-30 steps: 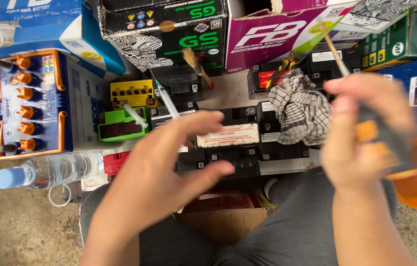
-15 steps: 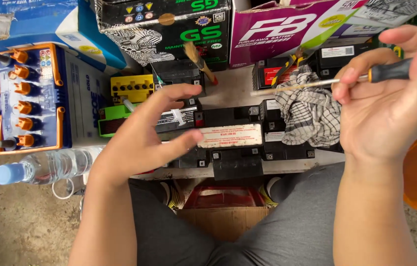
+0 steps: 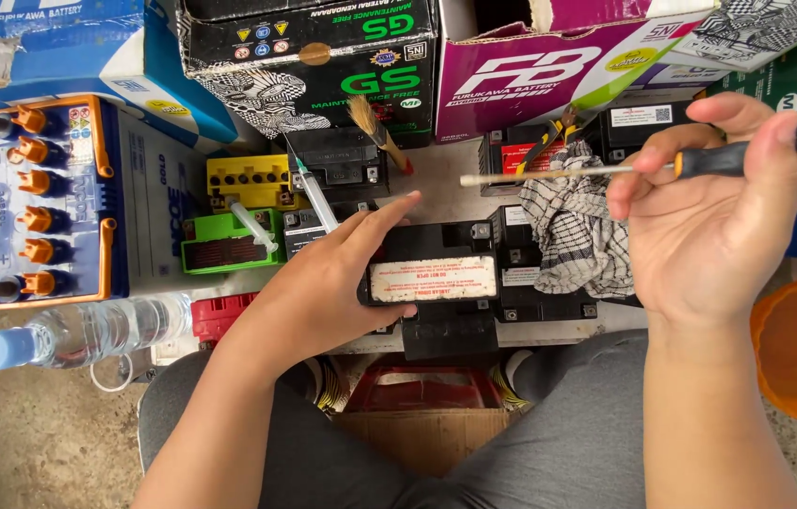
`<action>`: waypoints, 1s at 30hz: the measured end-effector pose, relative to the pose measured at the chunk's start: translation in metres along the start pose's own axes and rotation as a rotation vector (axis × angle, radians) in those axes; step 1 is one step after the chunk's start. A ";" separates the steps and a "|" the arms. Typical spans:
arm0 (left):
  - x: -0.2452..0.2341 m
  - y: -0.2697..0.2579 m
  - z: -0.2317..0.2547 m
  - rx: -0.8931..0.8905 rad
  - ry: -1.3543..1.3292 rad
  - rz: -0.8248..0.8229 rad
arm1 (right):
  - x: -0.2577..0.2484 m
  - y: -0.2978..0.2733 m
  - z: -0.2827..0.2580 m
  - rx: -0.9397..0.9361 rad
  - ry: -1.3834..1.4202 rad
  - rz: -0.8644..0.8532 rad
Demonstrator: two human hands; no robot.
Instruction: Removing battery caps with a screwdriver and preparing a syringe to refill the battery cells
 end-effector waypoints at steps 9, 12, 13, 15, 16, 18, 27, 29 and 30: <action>0.009 -0.004 -0.007 -0.154 0.073 0.090 | 0.011 -0.011 0.009 -0.150 -0.095 -0.142; 0.014 -0.006 -0.004 -0.158 0.038 0.199 | 0.027 -0.021 0.016 -0.274 -0.142 -0.253; 0.018 -0.007 -0.003 -0.157 0.039 0.199 | 0.034 -0.028 0.016 -0.276 -0.141 -0.253; 0.022 -0.010 0.000 -0.126 0.009 0.301 | 0.051 -0.042 0.016 -0.337 -0.374 -0.247; 0.026 -0.009 0.000 -0.124 0.010 0.301 | 0.054 -0.046 0.019 -0.339 -0.374 -0.246; 0.031 -0.011 -0.001 -0.144 0.025 0.399 | 0.065 -0.056 0.023 -0.389 -0.415 -0.303; 0.047 -0.015 0.004 -0.082 0.175 0.510 | 0.075 -0.055 0.052 -0.485 -0.465 -0.304; 0.044 -0.018 0.004 -0.089 0.117 0.432 | 0.075 -0.051 0.055 -0.498 -0.453 -0.323; 0.043 -0.018 0.004 -0.096 0.061 0.355 | 0.076 -0.049 0.056 -0.510 -0.440 -0.344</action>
Point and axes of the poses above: each hand's wrist, its own y-axis towards the middle knuckle, its own x-axis out of the palm, z = x × y, the point moved 5 cm from there along y, towards the middle knuckle, and after that the axes turned 4 degrees about -y, right-handed, at the moved point
